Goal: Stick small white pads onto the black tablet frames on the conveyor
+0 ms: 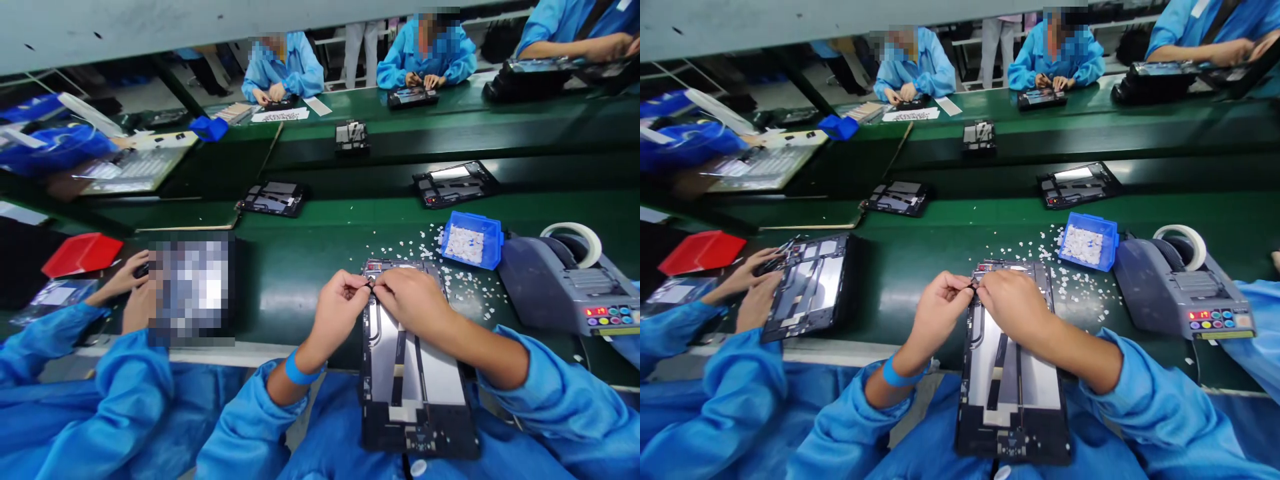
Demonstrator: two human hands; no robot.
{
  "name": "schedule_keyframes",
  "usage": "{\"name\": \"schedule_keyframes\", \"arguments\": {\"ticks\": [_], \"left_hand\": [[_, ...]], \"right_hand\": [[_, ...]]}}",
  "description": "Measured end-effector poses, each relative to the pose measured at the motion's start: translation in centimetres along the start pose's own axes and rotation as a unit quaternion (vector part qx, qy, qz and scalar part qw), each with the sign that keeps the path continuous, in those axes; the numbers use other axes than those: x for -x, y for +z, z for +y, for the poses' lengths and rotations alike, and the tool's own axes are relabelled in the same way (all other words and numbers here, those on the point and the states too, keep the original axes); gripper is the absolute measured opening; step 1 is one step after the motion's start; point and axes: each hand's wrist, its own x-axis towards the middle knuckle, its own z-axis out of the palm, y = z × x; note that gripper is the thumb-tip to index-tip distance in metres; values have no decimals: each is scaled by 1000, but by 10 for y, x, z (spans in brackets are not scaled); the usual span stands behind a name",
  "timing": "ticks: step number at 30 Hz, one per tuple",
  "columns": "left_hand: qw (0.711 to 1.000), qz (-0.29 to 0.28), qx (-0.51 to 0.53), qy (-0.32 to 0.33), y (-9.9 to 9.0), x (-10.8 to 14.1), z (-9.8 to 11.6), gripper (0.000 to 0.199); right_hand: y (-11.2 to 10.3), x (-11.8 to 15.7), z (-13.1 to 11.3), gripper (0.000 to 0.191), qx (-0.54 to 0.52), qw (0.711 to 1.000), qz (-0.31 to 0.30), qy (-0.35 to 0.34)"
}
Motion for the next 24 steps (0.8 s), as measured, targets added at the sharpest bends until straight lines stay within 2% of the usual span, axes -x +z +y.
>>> {"name": "schedule_keyframes", "arguments": {"ticks": [4,7,10,14,18,21,24], "left_hand": [[993,16,-71,88,2,7,-1,3],[989,12,-85,120,4,8,0,6],[992,2,-72,104,4,7,0,6],[999,-7,-22,26,4,2,-1,4],[999,-12,24,-30,5,-3,-2,9],[1000,-3,22,-22,5,-2,-3,9],[1000,3,-3,15,5,2,-4,5]], "right_hand": [[1,-1,4,14,6,1000,9,12],[2,0,3,14,7,999,25,19],[3,-4,3,14,-9,999,43,11],[-3,-5,11,17,-45,997,64,-6],[-11,3,20,17,-75,994,76,9],[-7,7,17,13,-70,996,58,-6],[1,7,10,11,-47,998,47,-4]]}}
